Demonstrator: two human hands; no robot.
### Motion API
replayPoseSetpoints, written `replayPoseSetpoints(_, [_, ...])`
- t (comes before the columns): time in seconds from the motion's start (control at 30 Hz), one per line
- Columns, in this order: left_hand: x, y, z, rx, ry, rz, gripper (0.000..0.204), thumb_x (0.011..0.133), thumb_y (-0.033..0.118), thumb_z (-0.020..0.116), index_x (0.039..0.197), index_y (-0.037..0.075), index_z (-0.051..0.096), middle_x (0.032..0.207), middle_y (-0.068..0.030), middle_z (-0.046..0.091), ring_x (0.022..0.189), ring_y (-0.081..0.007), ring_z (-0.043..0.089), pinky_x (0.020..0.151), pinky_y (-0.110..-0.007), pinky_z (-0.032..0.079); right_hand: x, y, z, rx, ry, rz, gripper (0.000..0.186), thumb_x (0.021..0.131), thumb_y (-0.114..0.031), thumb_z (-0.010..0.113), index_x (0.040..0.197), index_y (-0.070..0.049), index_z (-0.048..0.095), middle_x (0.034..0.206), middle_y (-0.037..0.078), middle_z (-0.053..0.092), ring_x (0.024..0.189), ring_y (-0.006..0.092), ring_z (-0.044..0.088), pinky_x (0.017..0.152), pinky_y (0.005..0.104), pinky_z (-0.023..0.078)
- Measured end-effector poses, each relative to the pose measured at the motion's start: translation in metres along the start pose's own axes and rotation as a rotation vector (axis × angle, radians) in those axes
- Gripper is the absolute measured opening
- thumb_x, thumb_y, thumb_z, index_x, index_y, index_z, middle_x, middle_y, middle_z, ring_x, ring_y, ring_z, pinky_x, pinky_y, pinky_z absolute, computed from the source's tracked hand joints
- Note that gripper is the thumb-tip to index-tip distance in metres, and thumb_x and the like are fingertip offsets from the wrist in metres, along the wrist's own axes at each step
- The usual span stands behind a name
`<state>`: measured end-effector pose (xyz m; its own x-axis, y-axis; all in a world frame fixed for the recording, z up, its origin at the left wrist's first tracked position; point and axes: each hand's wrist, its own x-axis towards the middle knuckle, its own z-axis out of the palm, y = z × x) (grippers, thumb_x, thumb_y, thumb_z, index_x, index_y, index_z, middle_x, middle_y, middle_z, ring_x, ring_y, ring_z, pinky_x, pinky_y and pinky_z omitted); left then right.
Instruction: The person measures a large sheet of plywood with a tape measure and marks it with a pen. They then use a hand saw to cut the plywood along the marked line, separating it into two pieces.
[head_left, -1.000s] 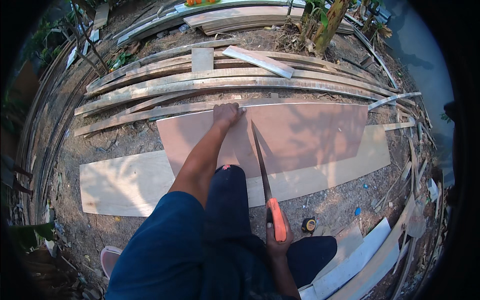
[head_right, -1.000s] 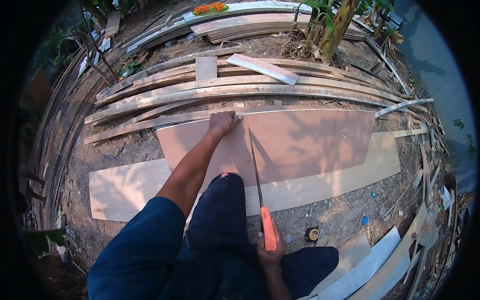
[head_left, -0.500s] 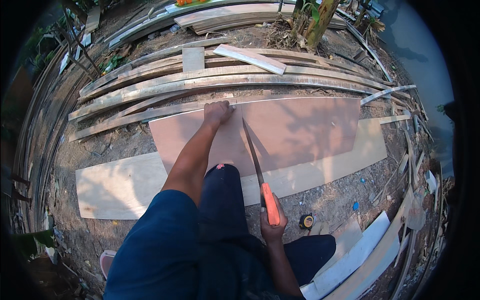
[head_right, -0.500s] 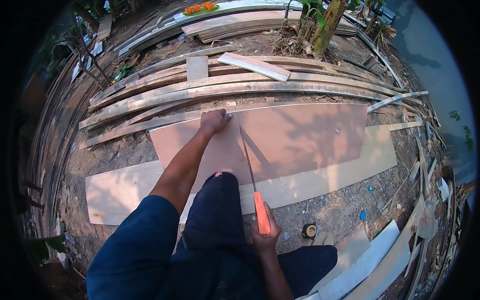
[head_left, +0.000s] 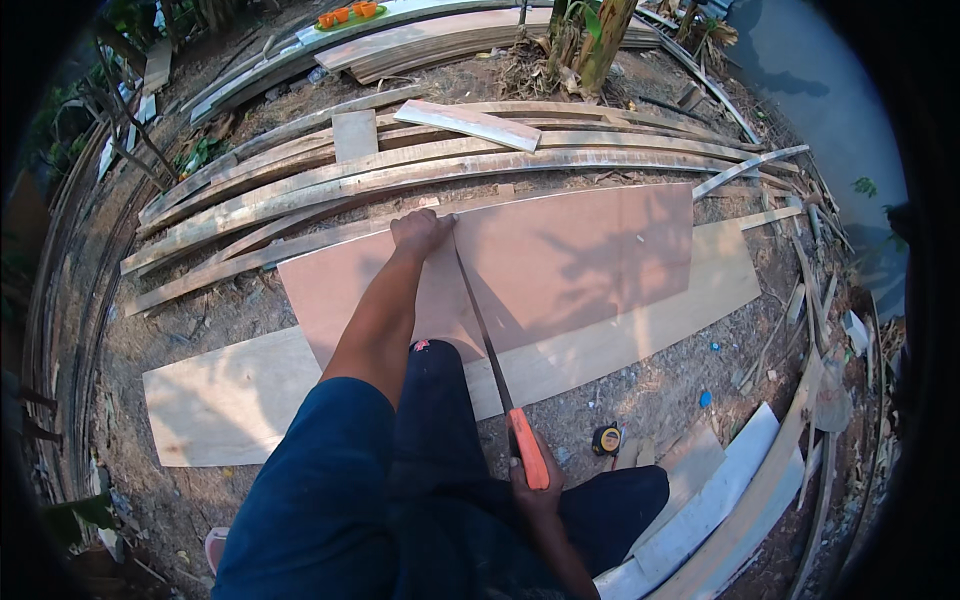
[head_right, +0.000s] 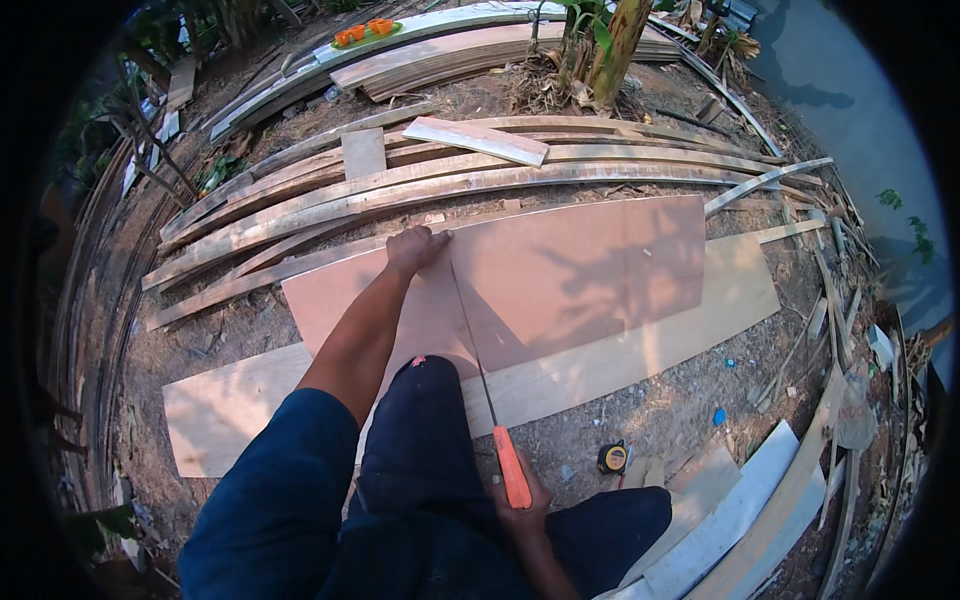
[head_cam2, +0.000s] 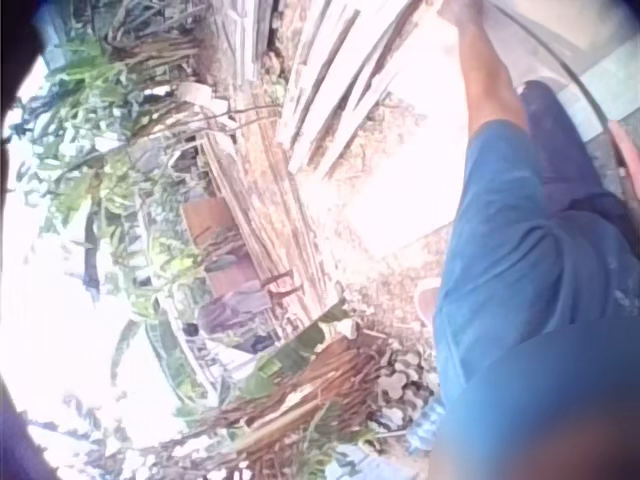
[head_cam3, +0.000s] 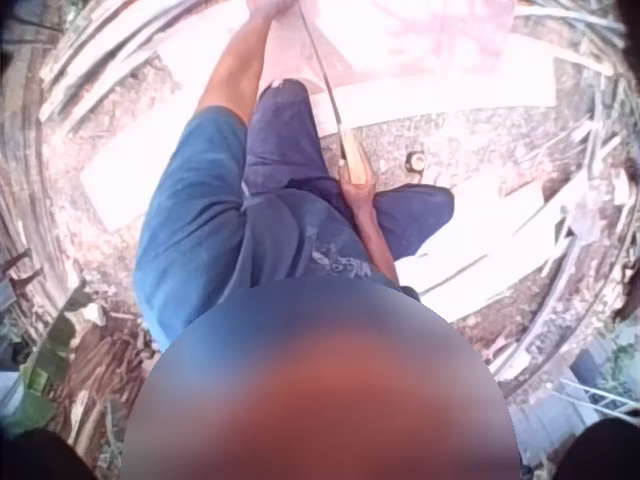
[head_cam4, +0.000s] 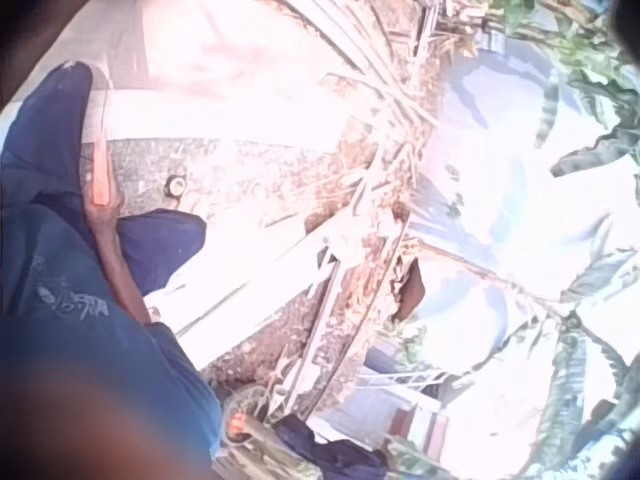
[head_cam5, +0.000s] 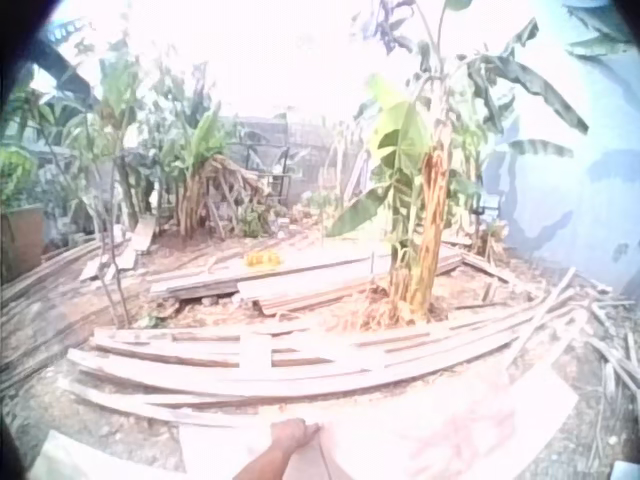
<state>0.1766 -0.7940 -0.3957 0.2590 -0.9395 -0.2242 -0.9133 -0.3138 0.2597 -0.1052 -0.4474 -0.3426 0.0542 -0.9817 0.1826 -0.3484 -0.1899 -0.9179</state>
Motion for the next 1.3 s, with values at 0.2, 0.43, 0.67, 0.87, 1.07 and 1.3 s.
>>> replayPoseSetpoints(0.2, [-0.008, -0.002, 0.001, 0.084, -0.008, 0.066, 0.073, 0.093, 0.07, 0.033, 0.118, 0.01, 0.065, 0.12, -0.0136, 0.067, 0.113, -0.029, 0.063, 0.094, -0.046, 0.045, 0.058, 0.028, 0.035, 0.111, 0.015, 0.106, 0.05, 0.083, -0.003, 0.066, 0.131, 0.004, 0.054, 0.106, 0.02, 0.071, 0.09, 0.024, 0.07, 0.081, 0.0346, 0.054])
replayPoseSetpoints(0.43, [-0.002, -0.005, 0.0, 0.007, -0.03, 0.046, 0.071, 0.093, 0.068, 0.035, 0.12, 0.01, 0.065, 0.124, -0.0129, 0.066, 0.118, -0.0278, 0.061, 0.098, -0.045, 0.043, 0.048, 0.017, 0.027, 0.097, 0.002, 0.105, 0.05, 0.085, -0.006, 0.068, 0.131, 0.006, 0.054, 0.111, 0.022, 0.069, 0.095, 0.0271, 0.071, 0.085, 0.0345, 0.054])
replayPoseSetpoints(0.67, [-0.003, -0.007, 0.01, -0.004, 0.021, 0.073, 0.07, 0.092, 0.069, 0.037, 0.117, 0.01, 0.068, 0.117, -0.0134, 0.068, 0.113, -0.0281, 0.063, 0.097, -0.044, 0.041, 0.021, 0.018, 0.016, 0.091, 0.031, 0.085, 0.053, 0.08, -0.001, 0.067, 0.131, 0.008, 0.053, 0.109, 0.022, 0.07, 0.099, 0.0216, 0.069, 0.086, 0.0347, 0.053])
replayPoseSetpoints(0.87, [-0.004, -0.005, 0.005, 0.029, 0.035, 0.062, 0.068, 0.093, 0.068, 0.038, 0.114, 0.011, 0.068, 0.114, -0.013, 0.07, 0.109, -0.0269, 0.064, 0.094, -0.044, 0.041, 0.088, 0.041, 0.049, 0.125, -0.017, 0.203, 0.052, 0.082, -0.003, 0.064, 0.132, 0.004, 0.053, 0.115, 0.02, 0.067, 0.102, 0.0201, 0.066, 0.089, 0.0339, 0.05])
replayPoseSetpoints(1.07, [0.0, -0.007, 0.007, 0.046, -0.031, 0.064, 0.071, 0.094, 0.069, 0.035, 0.119, 0.009, 0.066, 0.118, -0.0147, 0.068, 0.114, -0.0285, 0.062, 0.095, -0.045, 0.043, -0.023, -0.017, -0.022, 0.048, -0.008, -0.056, 0.053, 0.079, 0.003, 0.065, 0.13, 0.011, 0.052, 0.121, 0.024, 0.064, 0.115, 0.0317, 0.064, 0.098, 0.0391, 0.049])
replayPoseSetpoints(1.3, [-0.011, -0.005, -0.002, 0.052, 0.003, 0.054, 0.069, 0.093, 0.069, 0.036, 0.116, 0.012, 0.067, 0.119, -0.014, 0.067, 0.115, -0.0281, 0.062, 0.095, -0.045, 0.043, 0.115, 0.052, 0.067, 0.172, -0.05, 0.178, 0.052, 0.084, -0.004, 0.065, 0.135, 0.003, 0.052, 0.12, 0.017, 0.065, 0.106, 0.0199, 0.063, 0.093, 0.032, 0.048])
